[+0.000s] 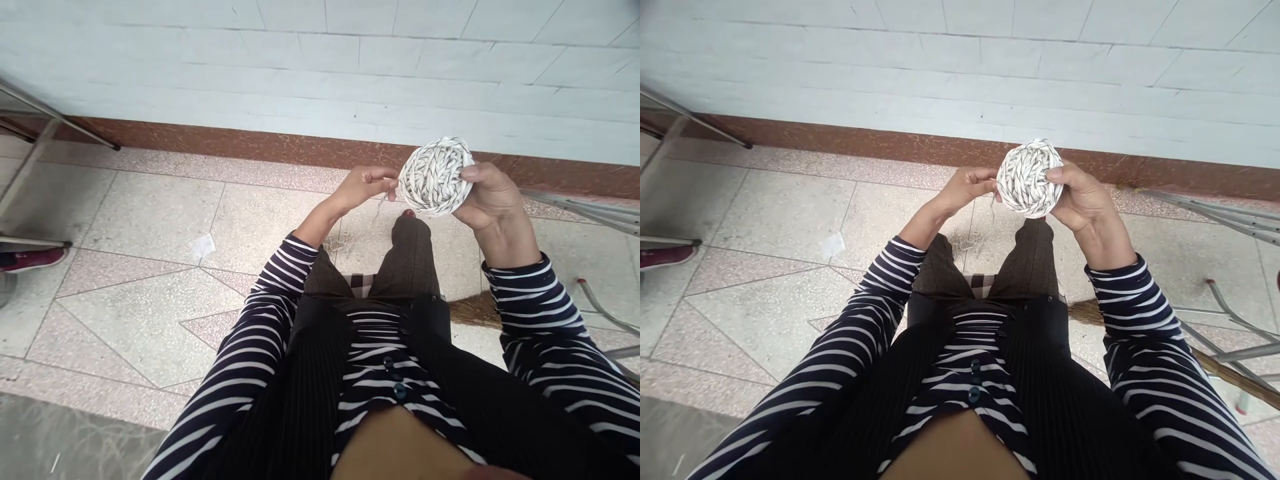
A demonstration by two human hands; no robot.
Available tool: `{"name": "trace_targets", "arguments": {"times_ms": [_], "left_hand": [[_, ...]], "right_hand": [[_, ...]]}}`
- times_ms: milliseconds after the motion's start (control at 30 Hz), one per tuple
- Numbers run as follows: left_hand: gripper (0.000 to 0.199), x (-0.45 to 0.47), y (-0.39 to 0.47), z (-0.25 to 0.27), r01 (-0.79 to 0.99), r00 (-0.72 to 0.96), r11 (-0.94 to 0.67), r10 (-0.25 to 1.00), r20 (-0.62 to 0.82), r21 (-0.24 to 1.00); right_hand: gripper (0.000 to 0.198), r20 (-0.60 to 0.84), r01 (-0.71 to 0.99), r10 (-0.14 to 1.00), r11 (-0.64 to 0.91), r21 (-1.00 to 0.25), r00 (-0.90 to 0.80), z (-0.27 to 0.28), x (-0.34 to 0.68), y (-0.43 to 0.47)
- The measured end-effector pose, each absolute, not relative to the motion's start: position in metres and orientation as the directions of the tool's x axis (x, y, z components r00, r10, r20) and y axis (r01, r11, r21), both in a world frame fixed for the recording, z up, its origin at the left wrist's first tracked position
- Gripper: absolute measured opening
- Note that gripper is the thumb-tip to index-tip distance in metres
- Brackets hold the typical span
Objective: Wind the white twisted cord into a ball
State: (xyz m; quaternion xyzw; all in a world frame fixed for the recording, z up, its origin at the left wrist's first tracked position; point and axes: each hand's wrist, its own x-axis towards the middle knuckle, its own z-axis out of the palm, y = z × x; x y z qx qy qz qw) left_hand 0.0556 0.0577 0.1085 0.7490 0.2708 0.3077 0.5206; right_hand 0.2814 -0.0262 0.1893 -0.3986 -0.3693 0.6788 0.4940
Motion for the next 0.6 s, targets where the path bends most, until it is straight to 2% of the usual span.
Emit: {"name": "trace_targets", "arguments": {"times_ms": [133, 267, 367, 467, 600], "left_hand": [[0.037, 0.052, 0.06, 0.09, 0.151, 0.626, -0.333, 0.761, 0.171, 0.931], [0.038, 0.045, 0.065, 0.068, 0.301, 0.524, -0.369, 0.834, 0.171, 0.88], [0.033, 0.034, 0.071, 0.058, 0.422, 0.403, -0.369, 0.895, 0.193, 0.828], [0.03, 0.02, 0.08, 0.055, 0.517, 0.31, -0.351, 0.927, 0.211, 0.781], [0.031, 0.005, 0.086, 0.056, 0.613, 0.301, -0.332, 0.937, 0.177, 0.717]], "right_hand": [[0.061, -0.142, -0.334, 0.972, -0.199, -0.921, -0.188, 0.182, 0.281, -0.031], [0.077, -0.084, -0.289, 0.984, -0.127, -0.949, -0.159, 0.188, 0.277, -0.039], [0.081, -0.082, -0.247, 0.99, -0.109, -0.963, -0.116, 0.191, 0.277, -0.046], [0.072, -0.089, -0.232, 0.991, -0.11, -0.966, -0.102, 0.182, 0.281, -0.05], [0.053, -0.108, -0.301, 0.987, -0.139, -0.943, -0.12, 0.155, 0.282, -0.058]]}}
